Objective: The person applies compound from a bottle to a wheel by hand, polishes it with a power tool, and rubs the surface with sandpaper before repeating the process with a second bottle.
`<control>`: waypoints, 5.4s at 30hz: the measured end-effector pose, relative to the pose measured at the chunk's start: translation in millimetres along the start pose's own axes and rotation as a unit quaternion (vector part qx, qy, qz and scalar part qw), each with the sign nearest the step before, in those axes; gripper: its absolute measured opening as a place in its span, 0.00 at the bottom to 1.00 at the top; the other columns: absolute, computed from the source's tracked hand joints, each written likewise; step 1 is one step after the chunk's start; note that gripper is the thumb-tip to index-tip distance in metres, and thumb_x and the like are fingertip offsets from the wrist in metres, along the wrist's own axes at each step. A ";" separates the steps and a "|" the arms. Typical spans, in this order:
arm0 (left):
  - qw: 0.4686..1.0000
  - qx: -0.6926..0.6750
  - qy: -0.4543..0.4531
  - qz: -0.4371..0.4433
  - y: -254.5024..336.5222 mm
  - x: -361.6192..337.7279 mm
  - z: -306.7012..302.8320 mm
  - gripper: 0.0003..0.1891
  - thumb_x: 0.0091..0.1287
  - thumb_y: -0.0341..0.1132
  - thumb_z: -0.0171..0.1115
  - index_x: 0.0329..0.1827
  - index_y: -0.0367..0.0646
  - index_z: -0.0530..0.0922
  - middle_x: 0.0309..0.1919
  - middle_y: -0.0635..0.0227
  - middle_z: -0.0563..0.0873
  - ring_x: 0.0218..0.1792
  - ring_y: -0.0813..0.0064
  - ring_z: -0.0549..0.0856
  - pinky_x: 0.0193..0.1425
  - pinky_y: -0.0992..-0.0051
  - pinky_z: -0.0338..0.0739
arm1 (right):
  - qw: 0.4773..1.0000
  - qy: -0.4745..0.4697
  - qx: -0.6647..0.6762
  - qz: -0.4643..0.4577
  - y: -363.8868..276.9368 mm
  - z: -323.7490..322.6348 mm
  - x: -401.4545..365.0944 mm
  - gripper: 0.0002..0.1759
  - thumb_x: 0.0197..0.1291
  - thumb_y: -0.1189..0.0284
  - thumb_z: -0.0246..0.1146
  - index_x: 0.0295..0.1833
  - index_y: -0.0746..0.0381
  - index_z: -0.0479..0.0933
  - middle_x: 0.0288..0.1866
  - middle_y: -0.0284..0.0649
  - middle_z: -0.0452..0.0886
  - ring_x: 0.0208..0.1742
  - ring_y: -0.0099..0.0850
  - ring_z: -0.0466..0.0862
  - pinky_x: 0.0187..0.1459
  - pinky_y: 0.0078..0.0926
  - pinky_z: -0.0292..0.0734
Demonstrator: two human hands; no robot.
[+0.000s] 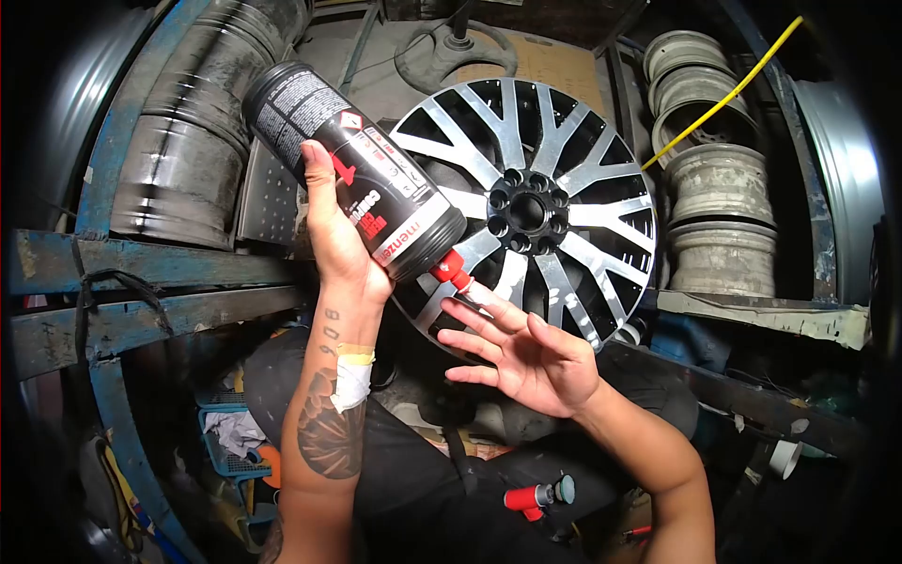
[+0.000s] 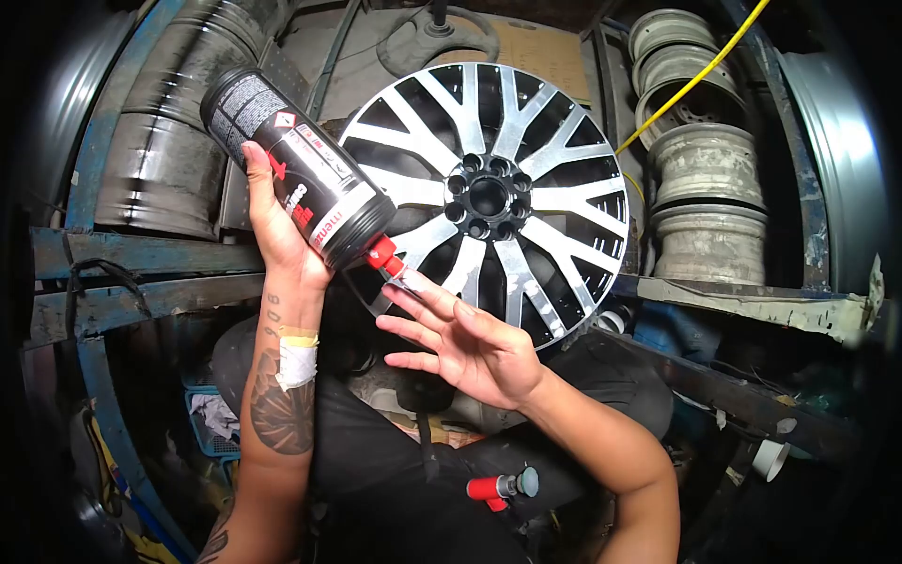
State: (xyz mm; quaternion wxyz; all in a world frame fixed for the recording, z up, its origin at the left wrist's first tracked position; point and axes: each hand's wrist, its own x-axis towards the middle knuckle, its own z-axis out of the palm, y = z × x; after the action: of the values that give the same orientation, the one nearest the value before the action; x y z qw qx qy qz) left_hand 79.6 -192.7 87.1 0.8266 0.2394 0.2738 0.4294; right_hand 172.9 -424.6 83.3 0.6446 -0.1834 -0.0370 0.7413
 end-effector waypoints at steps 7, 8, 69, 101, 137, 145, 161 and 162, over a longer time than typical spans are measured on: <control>0.995 0.064 0.022 0.074 -1.0 -5.6 -0.2 0.36 0.76 0.68 0.61 0.67 0.43 0.77 0.52 0.64 0.88 0.52 0.68 0.90 0.60 0.62 0.88 | 0.835 0.042 -0.543 -0.077 -29.7 -21.3 -24.6 0.37 0.73 0.65 0.62 0.84 0.66 0.65 0.92 0.54 0.49 0.89 0.51 0.57 0.82 0.54 0.60; 0.994 0.077 0.018 0.076 1.5 -8.8 0.3 0.37 0.75 0.67 0.63 0.67 0.41 0.76 0.54 0.65 0.86 0.53 0.72 0.88 0.62 0.66 0.85 | 0.611 0.093 -0.775 -0.131 -32.3 -26.4 -29.7 0.33 0.72 0.64 0.65 0.81 0.57 0.73 0.90 0.58 0.53 0.89 0.56 0.57 0.82 0.55 0.59; 0.450 0.838 0.058 0.303 104.2 217.4 -109.0 0.19 0.69 0.49 0.63 0.42 0.43 0.92 0.37 0.48 0.92 0.44 0.42 0.91 0.51 0.49 0.84 | 0.519 0.171 -0.825 -0.144 -82.9 17.3 -18.7 0.41 0.78 0.49 0.59 0.84 0.64 0.61 0.58 0.57 0.87 0.52 0.58 0.89 0.55 0.52 0.85; 0.851 0.366 -0.279 -0.252 -71.2 -125.7 20.6 0.16 0.74 0.34 0.72 0.60 0.39 0.83 0.43 0.76 0.88 0.41 0.88 0.84 0.47 0.80 0.80 | 0.867 0.051 -0.494 -0.041 -103.9 -4.9 -57.9 0.30 0.71 0.71 0.72 0.76 0.66 0.77 0.69 0.44 0.85 0.68 0.28 0.82 0.70 0.32 0.78; 0.883 0.035 -0.071 -0.463 -152.3 -90.1 48.5 0.28 0.74 0.61 0.69 0.55 0.49 0.69 0.31 0.74 0.73 0.27 0.83 0.78 0.38 0.74 0.85 | 0.821 0.310 -0.452 0.160 -111.1 -38.0 -16.6 0.17 0.79 0.61 0.61 0.44 0.66 0.82 0.25 0.34 0.82 0.21 0.22 0.83 0.23 0.22 0.78; 0.880 0.021 -0.073 -0.469 -156.9 -78.6 49.8 0.25 0.73 0.58 0.72 0.53 0.49 0.72 0.31 0.76 0.75 0.26 0.85 0.79 0.45 0.65 0.89 | 0.801 0.331 -0.463 0.184 -121.9 -33.0 9.7 0.17 0.78 0.61 0.65 0.42 0.64 0.84 0.24 0.30 0.80 0.21 0.17 0.76 0.24 0.19 0.70; 0.881 0.027 -0.008 -0.472 -153.3 -80.3 62.8 0.23 0.74 0.57 0.68 0.52 0.48 0.73 0.29 0.75 0.74 0.24 0.83 0.75 0.42 0.64 0.87 | 0.787 0.344 -0.464 0.216 -125.1 -28.9 17.1 0.13 0.77 0.64 0.67 0.43 0.62 0.86 0.33 0.31 0.85 0.30 0.18 0.79 0.31 0.22 0.75; 0.881 0.027 -0.006 -0.473 -153.4 -81.2 63.9 0.23 0.74 0.57 0.68 0.52 0.48 0.73 0.29 0.75 0.74 0.23 0.83 0.75 0.41 0.64 0.87 | 0.796 0.351 -0.452 0.197 -121.3 -29.6 16.5 0.13 0.77 0.63 0.67 0.43 0.62 0.86 0.30 0.31 0.85 0.26 0.18 0.79 0.26 0.21 0.73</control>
State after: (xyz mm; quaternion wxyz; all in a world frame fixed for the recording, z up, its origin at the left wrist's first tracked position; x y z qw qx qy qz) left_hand 171.3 -350.5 57.3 0.9262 0.1061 0.3612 -0.0212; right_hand 294.9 -393.8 87.4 0.2971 -0.7048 -0.1026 0.6359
